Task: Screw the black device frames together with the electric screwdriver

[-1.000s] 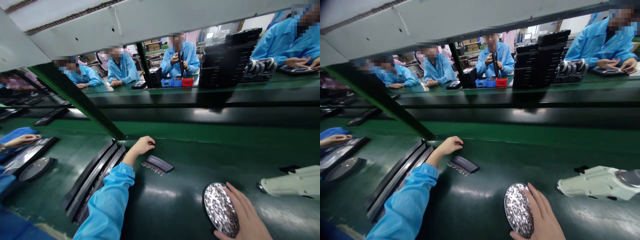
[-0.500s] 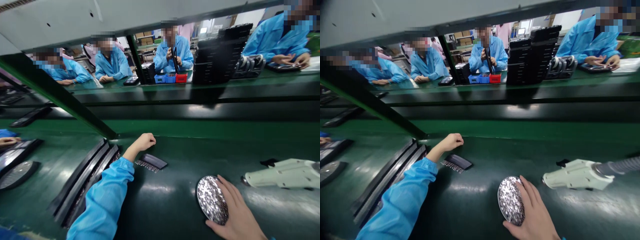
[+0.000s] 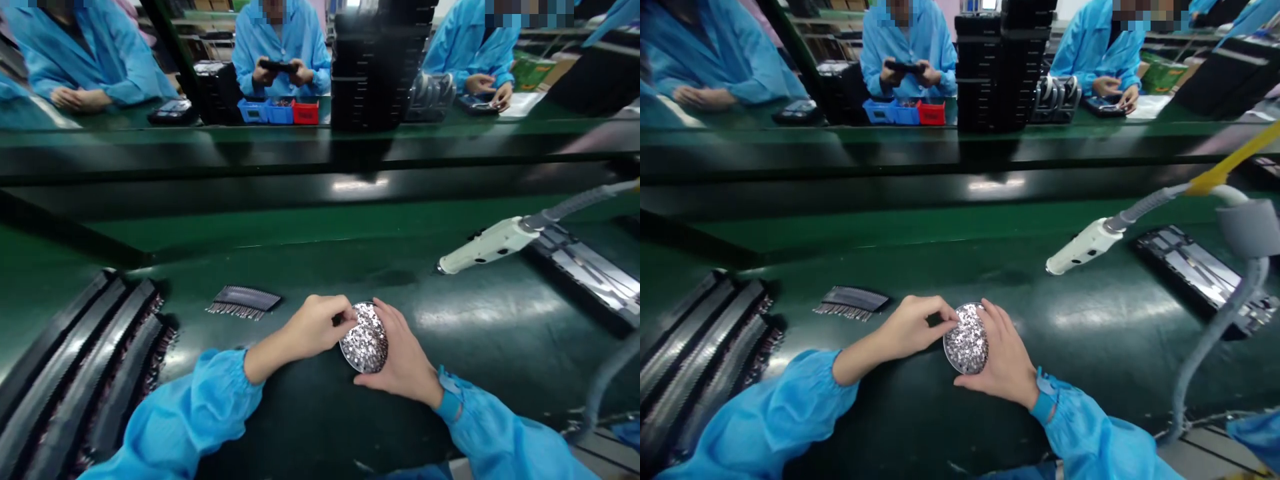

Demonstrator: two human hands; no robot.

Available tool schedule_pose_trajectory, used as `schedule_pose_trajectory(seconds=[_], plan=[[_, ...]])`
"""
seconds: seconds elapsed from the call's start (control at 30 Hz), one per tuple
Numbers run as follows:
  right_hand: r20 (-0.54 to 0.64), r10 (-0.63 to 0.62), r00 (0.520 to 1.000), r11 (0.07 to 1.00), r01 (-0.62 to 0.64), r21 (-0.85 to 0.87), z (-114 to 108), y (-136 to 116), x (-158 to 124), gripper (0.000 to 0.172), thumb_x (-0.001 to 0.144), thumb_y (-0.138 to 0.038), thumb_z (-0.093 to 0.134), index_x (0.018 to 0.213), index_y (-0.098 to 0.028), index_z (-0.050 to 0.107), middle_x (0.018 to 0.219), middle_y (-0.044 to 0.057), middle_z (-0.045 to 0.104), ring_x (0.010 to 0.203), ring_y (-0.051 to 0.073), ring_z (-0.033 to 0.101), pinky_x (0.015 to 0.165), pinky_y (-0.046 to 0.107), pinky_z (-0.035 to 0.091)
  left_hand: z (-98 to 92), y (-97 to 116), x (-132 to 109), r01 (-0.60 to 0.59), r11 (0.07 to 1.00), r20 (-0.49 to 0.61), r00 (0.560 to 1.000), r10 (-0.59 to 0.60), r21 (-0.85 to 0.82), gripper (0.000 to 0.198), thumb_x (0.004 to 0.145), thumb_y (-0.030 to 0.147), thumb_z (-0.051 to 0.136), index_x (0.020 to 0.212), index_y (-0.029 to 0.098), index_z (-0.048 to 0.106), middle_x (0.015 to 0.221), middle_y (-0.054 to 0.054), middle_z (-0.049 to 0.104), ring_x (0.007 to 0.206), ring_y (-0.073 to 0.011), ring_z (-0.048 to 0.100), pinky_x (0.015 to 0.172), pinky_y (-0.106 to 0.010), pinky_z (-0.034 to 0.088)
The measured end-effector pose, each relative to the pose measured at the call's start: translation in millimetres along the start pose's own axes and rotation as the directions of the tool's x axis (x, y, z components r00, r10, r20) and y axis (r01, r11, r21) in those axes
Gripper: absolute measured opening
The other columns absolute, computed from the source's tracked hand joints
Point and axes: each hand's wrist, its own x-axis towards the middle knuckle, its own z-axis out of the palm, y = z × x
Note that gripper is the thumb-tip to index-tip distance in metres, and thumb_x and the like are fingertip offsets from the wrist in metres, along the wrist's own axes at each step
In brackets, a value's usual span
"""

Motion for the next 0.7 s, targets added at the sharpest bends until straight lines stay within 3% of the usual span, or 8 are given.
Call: schedule_pose_trajectory(seconds=[0.13,0.27,0.47,0.6,0.7], plan=[[-0.018,-0.034,0.999,0.999,0.034,0.014,0.7,-0.4,1.9,0.122,0.057,-0.061,0.089,0.152,-0.017,0.027,0.154,0.025,0.041,0.140,0.045,0.045,0.110,0.066,0.046,-3.1,13.2,-5.3,-0.172,0.985,-0.191,0.967,0.170,0.006,0.020,0.091,0.015,0.067,0.077,0.020,0.054,0.085,0.002,0.077,0.077,-0.0118,0.074,0.069,-0.019,0.056],[-0.019,-0.077,0.997,0.997,0.077,0.000,0.6,0.8,2.1,0.118,0.064,-0.065,0.084,0.154,-0.018,0.024,0.156,0.025,0.038,0.142,0.045,0.042,0.112,0.066,0.043,-11.6,34.0,-8.8,-0.337,0.938,-0.246,0.905,0.347,0.082,0.025,0.089,0.007,0.068,0.079,0.021,0.050,0.089,-0.001,0.078,0.080,-0.0125,0.073,0.075,-0.024,0.060],[-0.023,-0.132,0.991,0.991,0.132,-0.021,2.0,3.8,2.1,0.116,0.069,-0.067,0.079,0.156,-0.016,0.021,0.156,0.025,0.037,0.144,0.043,0.040,0.114,0.065,0.041,-15.4,46.3,-11.0,-0.426,0.884,-0.217,0.860,0.461,0.190,0.024,0.086,0.003,0.069,0.079,0.019,0.053,0.093,-0.006,0.076,0.076,-0.0141,0.070,0.074,-0.031,0.061],[-0.035,-0.138,0.990,0.990,0.138,-0.014,2.5,3.4,2.6,0.117,0.068,-0.066,0.079,0.156,-0.017,0.020,0.156,0.025,0.038,0.143,0.044,0.042,0.113,0.065,0.041,-10.8,37.2,-10.5,-0.445,0.871,-0.179,0.858,0.481,0.207,0.021,0.088,0.002,0.067,0.082,0.017,0.054,0.093,-0.007,0.075,0.079,-0.0147,0.068,0.076,-0.031,0.059],[-0.058,-0.125,0.990,0.992,0.125,-0.006,2.8,2.2,1.8,0.119,0.066,-0.065,0.082,0.156,-0.018,0.020,0.154,0.025,0.040,0.140,0.044,0.045,0.111,0.065,0.044,4.6,22.8,-8.5,-0.435,0.862,-0.123,0.871,0.476,0.259,0.015,0.093,0.008,0.063,0.084,0.017,0.055,0.090,-0.006,0.074,0.078,-0.0149,0.066,0.074,-0.030,0.056]])
